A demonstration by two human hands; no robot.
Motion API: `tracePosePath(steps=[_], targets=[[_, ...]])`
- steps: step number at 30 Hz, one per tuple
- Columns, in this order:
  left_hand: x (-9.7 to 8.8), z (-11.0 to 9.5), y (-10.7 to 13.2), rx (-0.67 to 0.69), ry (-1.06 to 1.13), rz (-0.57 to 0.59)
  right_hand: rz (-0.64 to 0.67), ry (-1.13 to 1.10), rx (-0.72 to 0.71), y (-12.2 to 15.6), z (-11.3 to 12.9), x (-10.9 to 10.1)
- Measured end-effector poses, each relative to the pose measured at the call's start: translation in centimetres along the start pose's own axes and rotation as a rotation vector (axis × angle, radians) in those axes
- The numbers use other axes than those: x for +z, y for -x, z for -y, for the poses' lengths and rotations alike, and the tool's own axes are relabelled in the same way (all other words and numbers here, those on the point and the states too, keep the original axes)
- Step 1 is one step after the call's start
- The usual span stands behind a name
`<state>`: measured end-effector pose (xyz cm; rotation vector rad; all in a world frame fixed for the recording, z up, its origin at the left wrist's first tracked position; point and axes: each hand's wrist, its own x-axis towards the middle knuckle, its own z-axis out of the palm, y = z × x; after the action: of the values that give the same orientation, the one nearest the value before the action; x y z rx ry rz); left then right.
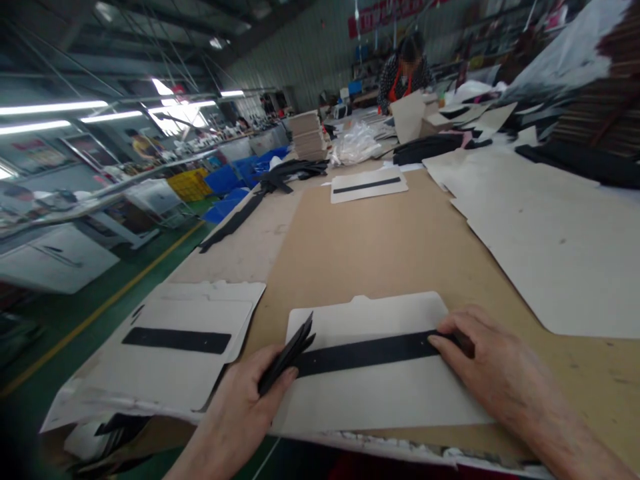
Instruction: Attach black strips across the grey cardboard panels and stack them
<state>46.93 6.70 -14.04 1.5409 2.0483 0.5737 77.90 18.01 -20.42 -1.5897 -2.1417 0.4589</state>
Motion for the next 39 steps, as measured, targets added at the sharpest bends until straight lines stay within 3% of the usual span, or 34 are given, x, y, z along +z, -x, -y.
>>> tracePosePath(steps=[10, 31, 39], targets=[[0.4, -0.3, -1.4, -0.029, -0.176, 0.021, 0.0, 0.017, -0.017, 0.0, 0.3, -0.1], [0.4, -0.2, -2.0, -0.031, -0.182, 0.05, 0.027, 0.021, -0.008, 0.0, 0.0, -0.1], [1.5, 0.1, -2.0, 0.078, -0.215, -0.052, -0.006, 0.033, -0.069, 0.0, -0.5, 0.6]])
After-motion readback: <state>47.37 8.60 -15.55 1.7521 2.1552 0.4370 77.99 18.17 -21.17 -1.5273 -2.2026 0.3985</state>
